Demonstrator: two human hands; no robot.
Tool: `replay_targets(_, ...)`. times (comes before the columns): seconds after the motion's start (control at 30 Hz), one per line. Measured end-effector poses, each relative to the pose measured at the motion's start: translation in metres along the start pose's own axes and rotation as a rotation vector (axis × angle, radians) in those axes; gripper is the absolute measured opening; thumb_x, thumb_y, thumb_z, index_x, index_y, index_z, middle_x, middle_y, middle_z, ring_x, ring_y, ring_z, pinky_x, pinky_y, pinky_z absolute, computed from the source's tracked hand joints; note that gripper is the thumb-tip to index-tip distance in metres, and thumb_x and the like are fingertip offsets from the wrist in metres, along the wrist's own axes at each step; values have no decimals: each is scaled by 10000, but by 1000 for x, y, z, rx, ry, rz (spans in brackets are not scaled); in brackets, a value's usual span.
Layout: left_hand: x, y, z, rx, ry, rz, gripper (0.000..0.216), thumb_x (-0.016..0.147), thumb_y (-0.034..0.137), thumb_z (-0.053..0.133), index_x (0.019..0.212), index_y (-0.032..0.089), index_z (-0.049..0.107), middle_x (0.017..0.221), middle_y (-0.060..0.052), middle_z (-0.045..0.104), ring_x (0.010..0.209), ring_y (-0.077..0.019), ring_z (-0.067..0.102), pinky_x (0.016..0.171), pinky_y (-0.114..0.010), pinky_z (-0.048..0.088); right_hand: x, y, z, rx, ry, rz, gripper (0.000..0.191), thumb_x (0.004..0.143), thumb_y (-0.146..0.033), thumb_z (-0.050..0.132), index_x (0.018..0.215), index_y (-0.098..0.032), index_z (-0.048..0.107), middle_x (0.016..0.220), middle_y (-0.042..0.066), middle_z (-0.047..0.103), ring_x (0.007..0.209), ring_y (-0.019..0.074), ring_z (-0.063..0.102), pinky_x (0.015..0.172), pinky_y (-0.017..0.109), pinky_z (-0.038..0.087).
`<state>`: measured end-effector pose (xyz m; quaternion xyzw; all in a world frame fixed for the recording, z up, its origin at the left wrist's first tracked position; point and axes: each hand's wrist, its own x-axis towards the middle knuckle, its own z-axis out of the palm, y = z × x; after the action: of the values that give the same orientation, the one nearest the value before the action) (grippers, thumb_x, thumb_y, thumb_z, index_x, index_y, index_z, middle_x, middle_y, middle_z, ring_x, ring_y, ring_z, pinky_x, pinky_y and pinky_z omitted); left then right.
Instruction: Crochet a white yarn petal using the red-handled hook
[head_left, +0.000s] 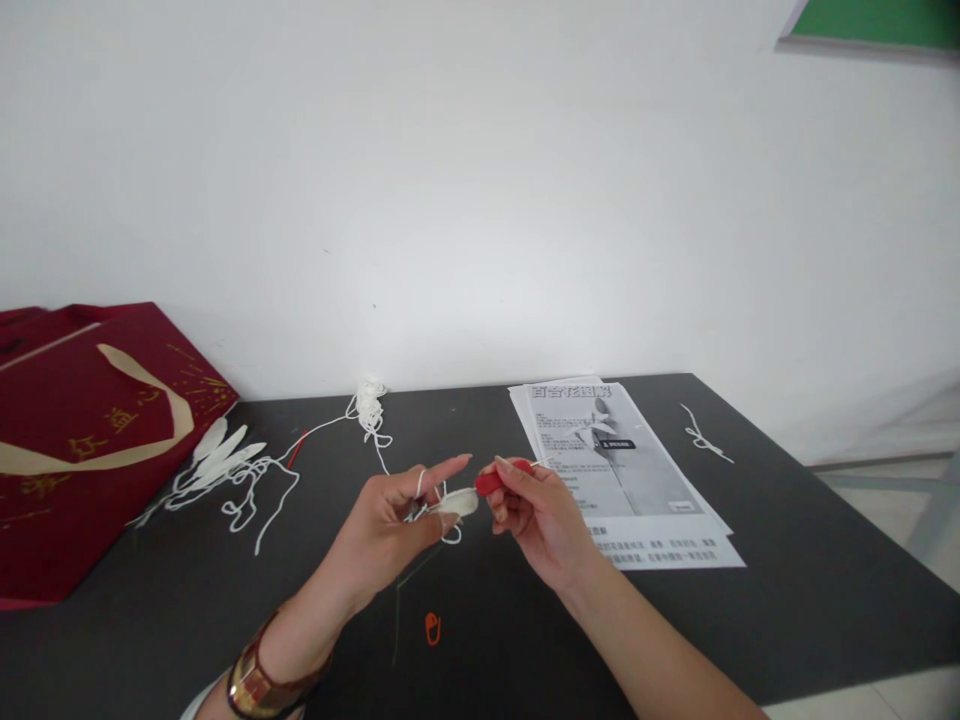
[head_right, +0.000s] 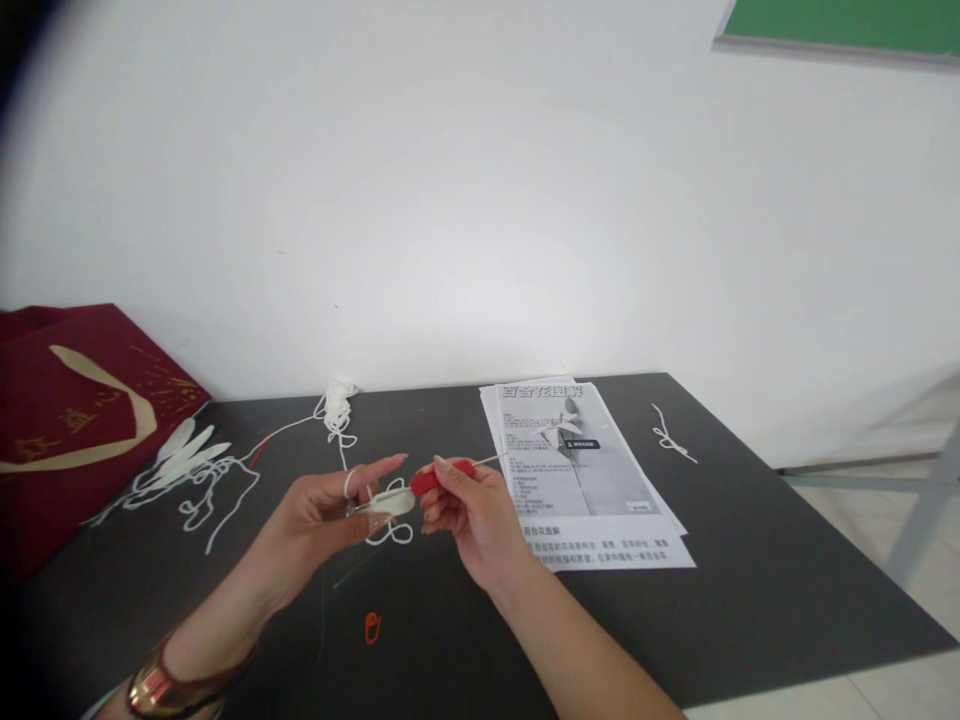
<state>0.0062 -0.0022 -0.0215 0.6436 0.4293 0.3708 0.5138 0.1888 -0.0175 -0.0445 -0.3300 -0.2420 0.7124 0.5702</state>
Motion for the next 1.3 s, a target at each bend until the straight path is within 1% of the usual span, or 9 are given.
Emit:
replay_targets(0.07, 0, -2, 0, 56, 16, 22, 163, 752, 192, 698, 899, 219, 763, 721, -2, 668, 723, -177, 587, 704, -304, 429, 0, 0, 0, 13, 8, -6, 260, 732, -332, 775, 781, -82, 725, 554, 5, 677, 404, 56, 572, 417, 156, 561)
replay_targets(0.17, 0, 1, -2, 188, 33, 133, 404, 802, 202, 654, 1203, 254, 658, 704, 19, 584, 673, -151, 544, 646, -274, 433, 1, 0, 0, 29, 28, -16, 266, 714, -333, 789, 770, -81, 724, 536, 0, 672, 395, 56, 567, 402, 155, 558)
replay_targets(0.33, -4, 7, 0, 342, 66, 397, 358, 819, 133, 619, 1146, 263, 684, 1003, -45, 571, 904, -173, 573, 738, -263, 468, 2, 0, 0, 34, 27, -19, 263, 718, -334, 786, 739, -80, 719, 536, 2, 671, 395, 56, 565, 401, 156, 559)
replay_targets(0.43, -6, 5, 4, 344, 81, 446, 374, 844, 96, 582, 1146, 295, 678, 960, -21, 591, 870, -144, 584, 712, -230, 462, 2, 1, 1, 35, 20, -3, 262, 720, -333, 785, 737, -81, 717, 537, 0, 667, 394, 56, 563, 397, 157, 558)
replay_targets(0.57, -7, 1, 7, 294, 143, 363, 457, 844, 108, 589, 1255, 307, 606, 798, 24, 612, 713, -114, 574, 640, -214, 449, 2, 2, 2, 49, 31, 22, 265, 711, -329, 791, 754, -77, 723, 536, -3, 665, 392, 54, 560, 393, 149, 550)
replay_targets(0.77, -4, -5, 12, -15, 261, 21, 458, 744, 231, 742, 1195, 262, 669, 682, 51, 590, 581, -88, 502, 543, -204, 411, 1, 1, 3, 66, 41, 40, 275, 691, -326, 805, 778, -74, 735, 554, 12, 684, 411, 60, 584, 413, 142, 553)
replay_targets(1.03, 1, -15, 32, -501, 372, -22, 539, 692, 188, 791, 1207, 274, 657, 742, 41, 701, 686, -95, 604, 701, -214, 472, -1, 8, 4, 81, 74, -46, 261, 695, -331, 801, 797, -99, 740, 607, 18, 708, 478, 74, 627, 501, 158, 573)
replay_targets(1.17, -1, -14, 37, -526, 390, -31, 553, 697, 185, 786, 1223, 277, 644, 774, 36, 729, 705, -104, 626, 706, -220, 479, -4, 11, 7, -63, 106, -196, 242, 750, -360, 754, 836, -135, 734, 646, 27, 719, 511, 98, 642, 527, 191, 569)
replay_targets(1.3, 0, -11, 36, -582, 363, -92, 594, 692, 175, 792, 1257, 232, 617, 741, 25, 746, 698, -111, 636, 744, -239, 476, -15, 12, 7, -472, 111, -504, 136, 842, -300, 660, 877, -198, 743, 735, 45, 734, 587, 149, 673, 578, 261, 575)
